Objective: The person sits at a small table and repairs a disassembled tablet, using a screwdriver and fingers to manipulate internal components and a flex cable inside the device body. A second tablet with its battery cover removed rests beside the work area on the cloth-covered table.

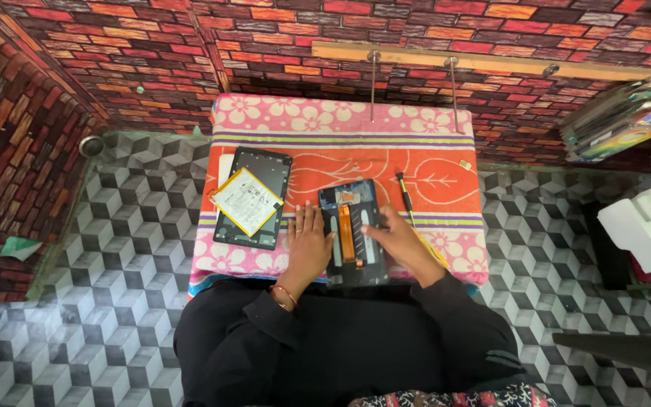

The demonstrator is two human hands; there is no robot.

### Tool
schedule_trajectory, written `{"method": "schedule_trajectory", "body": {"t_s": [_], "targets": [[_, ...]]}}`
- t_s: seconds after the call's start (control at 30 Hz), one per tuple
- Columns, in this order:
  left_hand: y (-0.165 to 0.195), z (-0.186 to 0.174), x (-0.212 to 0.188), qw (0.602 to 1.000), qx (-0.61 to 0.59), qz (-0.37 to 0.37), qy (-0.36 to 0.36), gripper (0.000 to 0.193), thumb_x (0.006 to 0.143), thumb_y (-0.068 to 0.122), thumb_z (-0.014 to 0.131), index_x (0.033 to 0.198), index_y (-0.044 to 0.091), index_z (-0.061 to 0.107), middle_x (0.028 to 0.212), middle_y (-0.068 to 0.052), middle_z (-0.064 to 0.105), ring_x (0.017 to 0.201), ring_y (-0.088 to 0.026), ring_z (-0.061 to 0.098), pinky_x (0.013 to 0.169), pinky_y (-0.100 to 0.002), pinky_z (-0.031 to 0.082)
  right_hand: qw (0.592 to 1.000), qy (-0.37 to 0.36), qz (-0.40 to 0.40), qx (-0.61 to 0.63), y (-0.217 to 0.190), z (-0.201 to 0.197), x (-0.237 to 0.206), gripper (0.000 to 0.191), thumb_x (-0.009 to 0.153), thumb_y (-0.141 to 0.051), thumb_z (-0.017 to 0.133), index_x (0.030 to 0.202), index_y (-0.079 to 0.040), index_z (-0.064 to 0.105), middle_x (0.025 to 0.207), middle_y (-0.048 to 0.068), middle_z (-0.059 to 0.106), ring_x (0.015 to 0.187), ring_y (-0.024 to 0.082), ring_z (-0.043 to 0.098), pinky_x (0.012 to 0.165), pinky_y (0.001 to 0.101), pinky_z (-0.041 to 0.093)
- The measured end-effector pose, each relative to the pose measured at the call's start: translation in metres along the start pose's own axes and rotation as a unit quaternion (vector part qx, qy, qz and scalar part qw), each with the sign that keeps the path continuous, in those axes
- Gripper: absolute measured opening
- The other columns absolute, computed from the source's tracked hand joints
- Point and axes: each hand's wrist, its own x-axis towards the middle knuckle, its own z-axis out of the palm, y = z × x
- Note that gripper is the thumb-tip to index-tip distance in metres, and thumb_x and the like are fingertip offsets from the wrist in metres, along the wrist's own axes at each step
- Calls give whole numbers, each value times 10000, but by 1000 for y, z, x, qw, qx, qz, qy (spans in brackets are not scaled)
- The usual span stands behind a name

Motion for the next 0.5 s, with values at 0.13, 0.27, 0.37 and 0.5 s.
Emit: {"method": "schedule_trajectory", "body": {"t_s": [0.13,0.27,0.37,0.5], "targets": [[-7,1,4,998,-44,21,33,617,978,251,601,1487,-50,427,1625,-282,289,1535,-445,214,1217,-577,185,990,69,-98,-72,-22,-5,4,326,912,-86,745,1157,-42,535,935,45,687,824,80,645,705,256,520],[-20,-4,-1,995,-63,50,56,555,952,161,612,1449,-52,488,1598,-290,363,1528,-454,275,1234,-540,249,990,98,-71,-75,-37,-9,5,286,903,-77,748,1114,-42,559,888,25,704,776,68,631,677,245,494],[-22,-8,-4,995,-54,67,53,586,895,122,636,1432,-69,498,1580,-303,378,1509,-467,284,1205,-546,264,990,93,-73,-78,-39,-6,13,270,902,-71,747,1104,-48,569,863,20,699,763,63,619,672,237,482],[-14,-22,-8,993,-72,77,57,556,835,113,691,1349,-54,560,1533,-306,411,1485,-483,294,1196,-555,272,991,89,-62,-84,-31,-9,25,262,900,-68,754,1094,-48,579,860,29,696,755,69,612,672,242,482]]}}
